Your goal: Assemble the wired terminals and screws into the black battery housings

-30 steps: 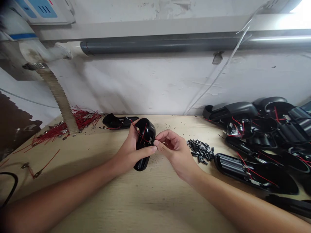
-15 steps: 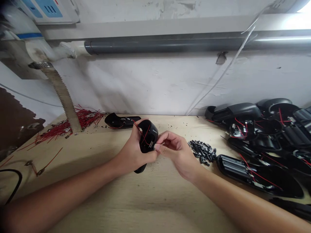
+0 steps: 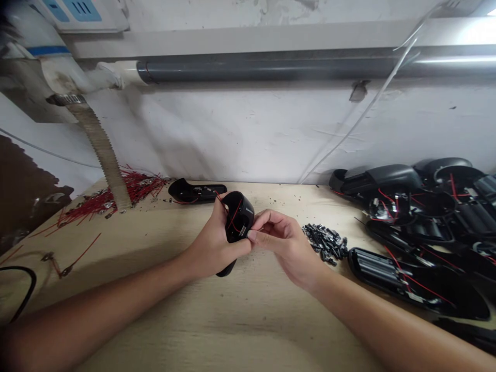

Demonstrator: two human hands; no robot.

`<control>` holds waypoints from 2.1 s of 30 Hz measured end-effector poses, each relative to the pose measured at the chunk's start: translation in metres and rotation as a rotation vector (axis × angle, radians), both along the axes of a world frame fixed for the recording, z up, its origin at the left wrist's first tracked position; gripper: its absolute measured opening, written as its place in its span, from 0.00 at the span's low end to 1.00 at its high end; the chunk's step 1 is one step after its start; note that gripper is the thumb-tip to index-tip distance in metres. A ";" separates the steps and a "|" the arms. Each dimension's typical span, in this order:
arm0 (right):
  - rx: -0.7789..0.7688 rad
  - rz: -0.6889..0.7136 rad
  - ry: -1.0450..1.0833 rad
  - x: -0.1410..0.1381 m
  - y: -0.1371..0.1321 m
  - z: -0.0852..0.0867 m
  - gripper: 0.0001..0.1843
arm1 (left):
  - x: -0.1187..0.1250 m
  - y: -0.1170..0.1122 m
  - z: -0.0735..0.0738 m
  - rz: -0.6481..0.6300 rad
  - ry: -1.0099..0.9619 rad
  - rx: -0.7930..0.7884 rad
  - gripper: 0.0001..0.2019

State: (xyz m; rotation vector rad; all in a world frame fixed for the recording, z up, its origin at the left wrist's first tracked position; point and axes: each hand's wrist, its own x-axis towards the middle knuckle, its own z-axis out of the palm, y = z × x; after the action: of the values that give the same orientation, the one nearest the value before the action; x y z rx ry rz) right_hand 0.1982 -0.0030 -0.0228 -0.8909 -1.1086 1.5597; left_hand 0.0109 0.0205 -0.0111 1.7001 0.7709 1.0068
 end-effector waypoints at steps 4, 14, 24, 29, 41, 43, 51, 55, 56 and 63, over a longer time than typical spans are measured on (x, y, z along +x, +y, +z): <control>0.025 -0.038 0.030 -0.001 -0.001 0.002 0.14 | -0.001 0.000 0.000 0.018 0.018 -0.100 0.27; 0.183 0.191 -0.022 0.000 -0.007 -0.003 0.39 | -0.005 -0.001 0.010 -0.190 -0.083 -0.313 0.27; 0.190 0.133 -0.092 -0.006 -0.010 -0.002 0.34 | -0.001 -0.005 0.014 -0.160 -0.127 -0.432 0.40; 0.154 0.092 -0.074 -0.011 -0.012 -0.003 0.34 | 0.000 -0.003 0.014 -0.154 -0.150 -0.451 0.40; 0.179 0.079 -0.049 -0.015 -0.013 0.000 0.32 | 0.000 -0.003 0.013 -0.202 -0.232 -0.517 0.36; 0.172 0.078 -0.051 -0.015 -0.013 0.001 0.32 | 0.000 -0.002 0.012 -0.198 -0.232 -0.515 0.36; 0.126 0.043 0.011 -0.016 -0.010 0.001 0.33 | 0.000 -0.002 0.000 -0.116 -0.166 -0.466 0.56; 0.047 -0.038 0.107 -0.018 -0.008 0.002 0.32 | 0.000 -0.001 -0.005 -0.126 -0.236 -0.390 0.61; 0.026 -0.060 0.127 -0.018 -0.007 0.001 0.30 | 0.000 0.000 -0.006 -0.128 -0.266 -0.383 0.61; -0.051 -0.118 0.203 -0.016 -0.002 -0.002 0.23 | 0.005 0.004 -0.009 0.065 -0.289 -0.409 0.33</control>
State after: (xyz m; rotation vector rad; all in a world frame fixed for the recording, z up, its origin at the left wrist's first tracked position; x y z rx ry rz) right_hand 0.1823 -0.0048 -0.0243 -0.7978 -0.8609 1.5483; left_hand 0.0162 0.0247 -0.0203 1.1577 0.7815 1.0297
